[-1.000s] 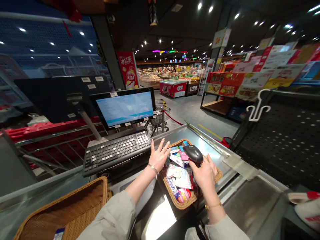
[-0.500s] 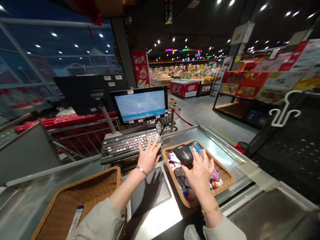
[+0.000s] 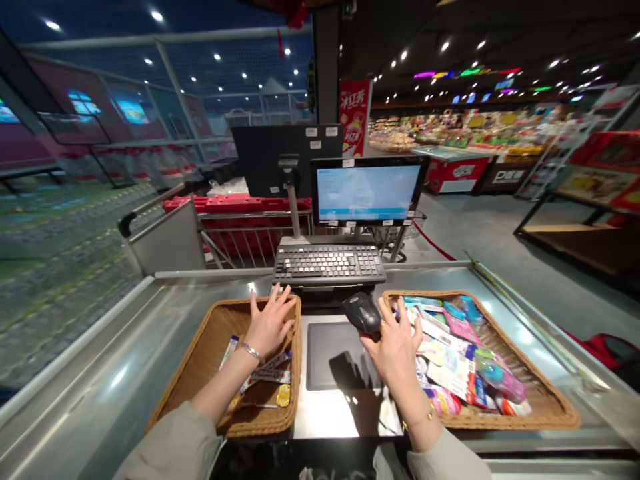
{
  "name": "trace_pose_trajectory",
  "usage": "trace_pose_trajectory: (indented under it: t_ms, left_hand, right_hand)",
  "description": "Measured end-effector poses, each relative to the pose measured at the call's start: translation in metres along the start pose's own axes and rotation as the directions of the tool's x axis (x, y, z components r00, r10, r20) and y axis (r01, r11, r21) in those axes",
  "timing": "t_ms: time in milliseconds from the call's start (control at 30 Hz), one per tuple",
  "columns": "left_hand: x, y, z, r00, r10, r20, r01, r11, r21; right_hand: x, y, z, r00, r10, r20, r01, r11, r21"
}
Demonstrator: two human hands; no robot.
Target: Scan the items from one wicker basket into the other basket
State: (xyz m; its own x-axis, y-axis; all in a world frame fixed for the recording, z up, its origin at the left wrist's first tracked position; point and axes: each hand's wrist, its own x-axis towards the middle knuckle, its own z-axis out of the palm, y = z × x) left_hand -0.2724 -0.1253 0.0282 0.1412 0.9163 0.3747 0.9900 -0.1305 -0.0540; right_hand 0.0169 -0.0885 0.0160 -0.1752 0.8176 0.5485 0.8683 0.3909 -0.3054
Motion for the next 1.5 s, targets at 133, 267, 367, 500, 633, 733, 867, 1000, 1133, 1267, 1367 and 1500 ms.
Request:
trace_pose_trajectory:
  t_ms: [133,267,367,500,633,733,867,1000,1133,1267,1367,1500]
  left_hand:
    - [-0.037,-0.032,0.019,0.989,-0.078,0.124,0.078,0.997,0.009]
    - [-0.061,-0.047,0.041,0.956,-0.114,0.270,0.116,0.993,0.009]
    - [-0.068,-0.053,0.056,0.923,-0.086,0.375,0.088,0.996,0.012]
    - [-0.076,-0.063,0.076,0.882,0.022,0.470,-0.008,0.999,-0.031]
    - [-0.092,-0.075,0.092,0.807,0.143,0.573,-0.113,0.990,-0.088]
    - [-0.100,-0.079,0.099,0.768,0.205,0.607,-0.161,0.979,-0.126]
    - [-0.098,-0.073,0.107,0.765,0.266,0.587,-0.223,0.964,-0.146]
    - [-0.097,-0.062,0.119,0.794,0.297,0.531,-0.260,0.955,-0.145]
    - [-0.098,-0.057,0.122,0.834,0.277,0.478,-0.227,0.961,-0.160]
    - [-0.095,-0.063,0.117,0.804,0.248,0.540,-0.141,0.962,-0.232]
    - [-0.090,-0.077,0.111,0.815,0.149,0.561,-0.038,0.978,-0.205]
    - [-0.091,-0.100,0.105,0.850,-0.085,0.519,0.146,0.986,-0.076]
  right_hand:
    - [-0.008,-0.017,0.021,0.995,-0.074,0.072,0.072,0.997,0.030]
    - [-0.016,-0.035,0.033,0.985,-0.111,0.135,0.106,0.993,0.046]
    - [-0.019,-0.044,0.039,0.978,-0.128,0.165,0.121,0.991,0.049]
    - [-0.022,-0.050,0.045,0.973,-0.141,0.185,0.135,0.990,0.047]
    - [-0.025,-0.052,0.048,0.971,-0.142,0.190,0.135,0.990,0.049]
    - [-0.025,-0.054,0.049,0.968,-0.147,0.202,0.138,0.989,0.054]
    - [-0.025,-0.055,0.051,0.963,-0.130,0.238,0.122,0.991,0.047]
    - [-0.025,-0.055,0.054,0.959,-0.134,0.249,0.126,0.991,0.048]
    - [-0.023,-0.055,0.053,0.957,-0.139,0.254,0.128,0.990,0.059]
    - [-0.020,-0.054,0.052,0.961,-0.123,0.248,0.111,0.992,0.060]
    - [-0.019,-0.053,0.052,0.961,-0.125,0.249,0.113,0.992,0.061]
    - [-0.020,-0.050,0.057,0.960,-0.144,0.239,0.133,0.989,0.059]
